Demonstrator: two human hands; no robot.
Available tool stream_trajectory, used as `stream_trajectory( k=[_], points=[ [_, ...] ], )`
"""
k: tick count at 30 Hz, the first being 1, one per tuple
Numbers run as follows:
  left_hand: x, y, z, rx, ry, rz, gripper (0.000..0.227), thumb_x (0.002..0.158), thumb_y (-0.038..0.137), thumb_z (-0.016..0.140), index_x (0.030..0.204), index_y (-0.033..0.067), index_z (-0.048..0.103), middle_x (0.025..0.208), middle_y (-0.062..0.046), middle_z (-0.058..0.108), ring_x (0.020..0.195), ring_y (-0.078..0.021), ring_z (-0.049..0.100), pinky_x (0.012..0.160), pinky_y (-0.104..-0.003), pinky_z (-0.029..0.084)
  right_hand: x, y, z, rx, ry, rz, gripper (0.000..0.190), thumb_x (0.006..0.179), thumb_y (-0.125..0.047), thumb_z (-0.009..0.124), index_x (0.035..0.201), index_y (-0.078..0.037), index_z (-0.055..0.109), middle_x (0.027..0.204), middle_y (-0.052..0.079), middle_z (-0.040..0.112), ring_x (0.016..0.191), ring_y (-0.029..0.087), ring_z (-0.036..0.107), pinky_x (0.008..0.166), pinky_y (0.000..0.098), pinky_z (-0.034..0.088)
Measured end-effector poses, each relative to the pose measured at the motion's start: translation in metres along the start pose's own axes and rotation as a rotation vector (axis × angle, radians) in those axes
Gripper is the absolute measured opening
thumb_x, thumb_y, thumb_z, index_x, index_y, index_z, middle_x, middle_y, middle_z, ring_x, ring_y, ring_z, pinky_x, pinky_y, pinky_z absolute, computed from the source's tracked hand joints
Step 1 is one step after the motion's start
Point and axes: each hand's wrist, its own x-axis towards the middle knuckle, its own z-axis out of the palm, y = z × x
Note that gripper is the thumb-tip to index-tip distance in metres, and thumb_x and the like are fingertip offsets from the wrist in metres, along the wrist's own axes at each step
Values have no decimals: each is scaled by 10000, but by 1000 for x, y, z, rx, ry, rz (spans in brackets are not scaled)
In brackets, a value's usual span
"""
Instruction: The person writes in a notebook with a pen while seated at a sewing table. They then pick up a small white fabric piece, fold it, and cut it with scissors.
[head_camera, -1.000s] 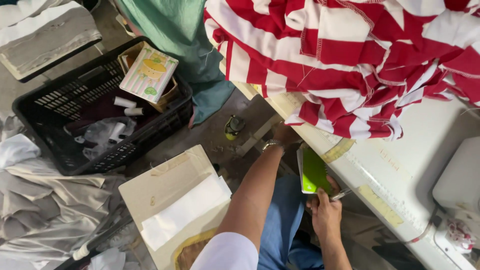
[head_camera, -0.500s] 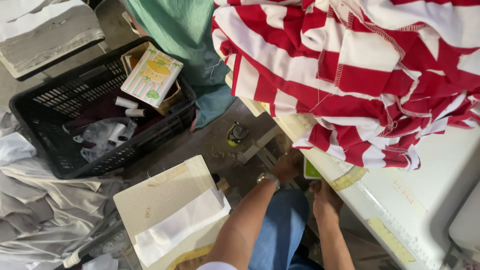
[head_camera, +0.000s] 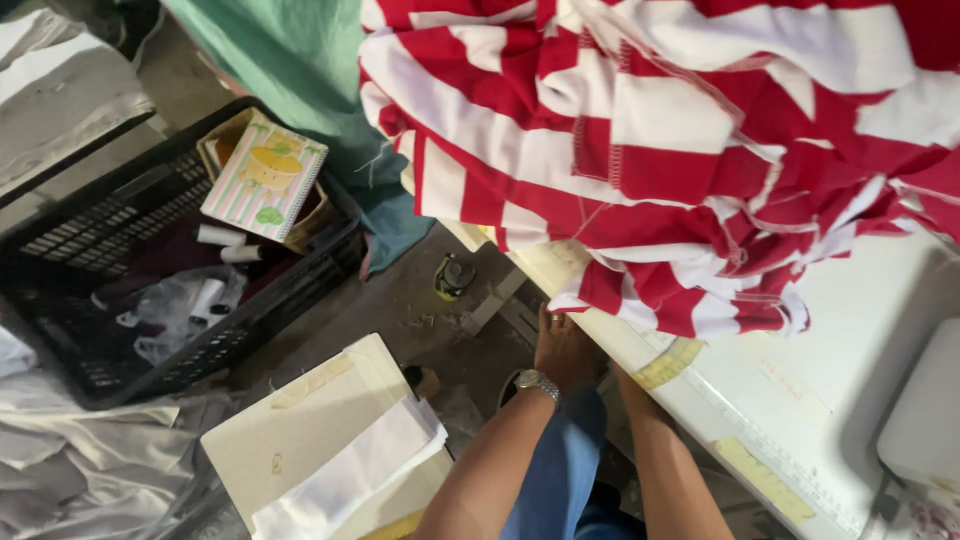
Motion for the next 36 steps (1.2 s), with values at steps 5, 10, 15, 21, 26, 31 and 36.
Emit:
stream_trajectory(
  k=[5,10,15,21,26,31,36],
  points=[
    [-5,-19,10,116,99,81,544,782,390,646,1265,143,683,1296,-107,654,1269,-359,521,1146,-625,253,-59,0,-32,-435,-213,-241,287,995,-100,563,1262,-6,610,1241,280,615,755,426,696,572,472,554],
    [-48,-49,24,-107,43,98,514,729,114,630,1237,56,679,1216,-209,664,1006,-402,679,788,-507,578,-151,-80,-116,75,-338,427,384,1036,-318,472,1319,-96,608,1242,90,713,1174,228,682,997,341,497],
    [-138,-11,-21,55,-433,161,397,950,489,520,1224,225,633,1012,-185,657,939,-447,664,813,-613,506,-283,-67,-186,141,110,944,658,971,-532,421,1531,-192,471,1031,16,702,825,143,642,852,274,509],
    [-168,-8,-8,156,-574,120,695,859,569,587,1511,395,424,1514,-129,411,1305,-407,505,1008,-518,469,-288,-69,-272,305,724,959,583,1039,-181,451,1596,-103,299,850,107,618,563,119,557,494,254,529],
    [-148,25,-18,384,-794,-32,729,888,688,446,1563,466,281,1598,-135,304,1423,-359,412,1124,-466,404,-287,-66,-284,295,780,905,542,1022,-225,516,1533,-84,402,985,92,688,710,109,648,548,211,529],
    [-146,53,-40,433,-839,-162,715,897,716,399,1563,507,242,1625,-76,265,1423,-334,432,1142,-483,390,-289,-66,-271,384,834,943,505,1005,-203,568,1487,-96,462,1003,73,708,738,126,648,716,234,545],
    [-148,53,-40,384,-788,-152,704,892,669,442,1556,505,272,1598,-124,302,1397,-371,447,1126,-480,411,-295,-66,-263,236,785,882,495,1039,-184,489,1520,-114,393,1006,62,684,577,90,576,615,223,547]
  ],
)
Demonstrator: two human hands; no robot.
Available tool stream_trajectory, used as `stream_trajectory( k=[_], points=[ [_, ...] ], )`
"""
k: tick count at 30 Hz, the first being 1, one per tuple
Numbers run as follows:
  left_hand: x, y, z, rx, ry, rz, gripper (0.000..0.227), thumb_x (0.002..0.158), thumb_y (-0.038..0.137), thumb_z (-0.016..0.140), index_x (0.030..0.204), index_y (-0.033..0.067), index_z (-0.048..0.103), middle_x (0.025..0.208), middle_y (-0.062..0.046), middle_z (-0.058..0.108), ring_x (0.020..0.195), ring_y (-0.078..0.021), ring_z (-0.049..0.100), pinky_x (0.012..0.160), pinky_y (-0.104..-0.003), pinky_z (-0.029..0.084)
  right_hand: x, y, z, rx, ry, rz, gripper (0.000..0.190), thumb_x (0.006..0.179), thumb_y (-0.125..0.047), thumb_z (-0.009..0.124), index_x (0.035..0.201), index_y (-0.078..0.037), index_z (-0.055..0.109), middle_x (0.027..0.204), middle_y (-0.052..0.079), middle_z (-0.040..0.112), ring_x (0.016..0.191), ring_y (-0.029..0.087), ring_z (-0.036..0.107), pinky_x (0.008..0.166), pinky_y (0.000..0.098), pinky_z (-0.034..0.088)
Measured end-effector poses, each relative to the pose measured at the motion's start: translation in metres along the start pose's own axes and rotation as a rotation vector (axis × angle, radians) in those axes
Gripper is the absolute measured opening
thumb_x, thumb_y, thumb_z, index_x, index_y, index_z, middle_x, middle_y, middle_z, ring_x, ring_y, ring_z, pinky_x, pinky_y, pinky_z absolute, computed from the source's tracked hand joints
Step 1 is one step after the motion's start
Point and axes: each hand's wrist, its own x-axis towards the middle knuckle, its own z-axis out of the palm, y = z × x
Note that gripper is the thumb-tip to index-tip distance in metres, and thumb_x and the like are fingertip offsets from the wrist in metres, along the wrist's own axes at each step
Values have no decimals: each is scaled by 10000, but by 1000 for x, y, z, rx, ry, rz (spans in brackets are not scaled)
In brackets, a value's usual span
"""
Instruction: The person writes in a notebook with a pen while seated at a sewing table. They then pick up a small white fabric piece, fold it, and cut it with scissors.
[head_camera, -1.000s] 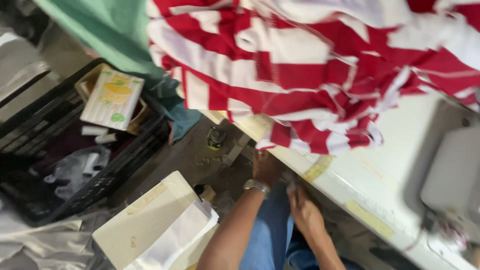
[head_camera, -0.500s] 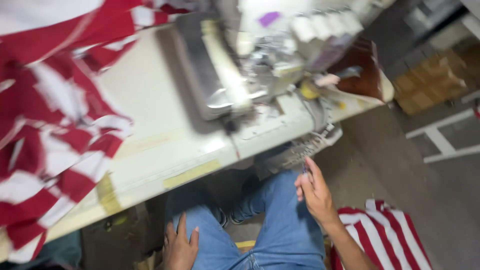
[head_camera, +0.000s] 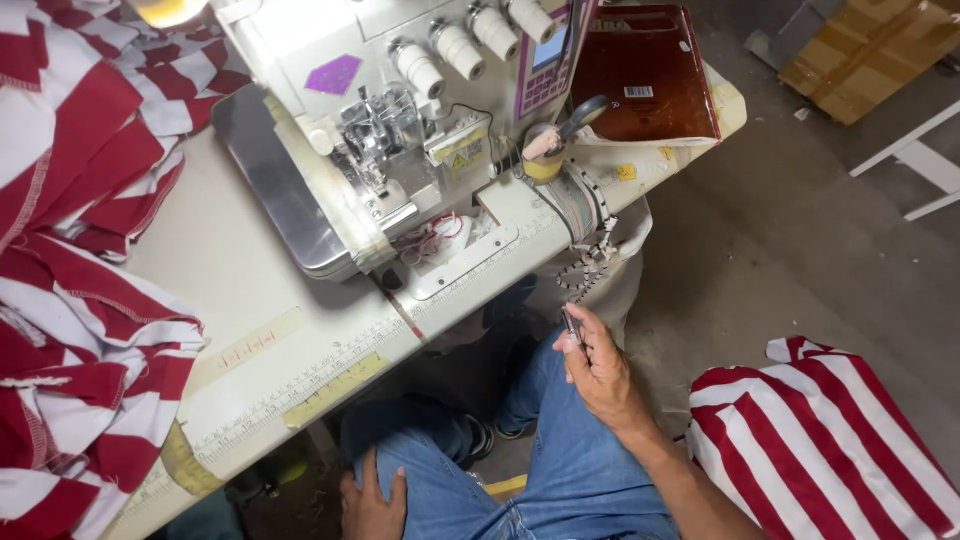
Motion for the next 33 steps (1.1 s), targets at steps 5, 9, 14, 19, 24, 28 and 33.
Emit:
stream_trajectory(
  k=[5,9,14,19,24,28,33],
  points=[
    [9,-4,8,20,16,-4,709,886,687,447,1553,499,298,1556,-112,340,1361,-352,487,1092,-447,453,3,-5,2,188,63,46,461,1038,-205,483,1462,-59,374,931,96,701,495,99,535,467,217,476],
    [6,-4,5,-1,3,12,714,885,676,457,1553,489,289,1567,-144,314,1396,-385,450,1128,-470,421,8,-7,-2,303,81,105,574,1028,-174,505,1541,-73,271,1042,191,750,805,197,711,740,304,618],
    [-3,1,-6,-66,-23,24,706,899,652,466,1559,469,294,1592,-143,277,1443,-379,385,1186,-472,352,33,-46,-9,382,168,-47,232,1041,-75,458,1270,-45,447,1303,269,642,1135,294,626,870,350,593],
    [-4,-2,-4,-73,-31,18,682,910,649,443,1552,477,289,1605,-125,256,1463,-347,357,1200,-469,318,58,-48,2,333,321,-261,142,1084,-102,488,1205,-92,414,1278,279,645,1201,327,660,1003,356,563],
    [-7,-3,-6,-115,1,78,689,903,636,484,1547,455,322,1605,-140,259,1454,-358,372,1180,-489,361,79,-34,23,147,246,-146,199,1042,-93,557,1225,-17,531,1164,133,662,1065,215,663,949,300,569],
    [-10,-4,-10,-104,-21,98,668,927,602,468,1552,426,310,1571,-161,296,1415,-393,406,1098,-511,430,80,17,36,-133,292,-150,624,982,-112,689,1508,-54,358,876,51,656,871,194,632,859,313,513],
    [-14,-11,-10,-131,140,332,669,924,512,563,1522,251,419,1402,-327,448,1299,-496,480,1075,-525,414,72,45,44,-427,197,-197,306,1055,-258,609,1304,-89,554,1066,130,689,928,342,670,859,440,494]
  ],
)
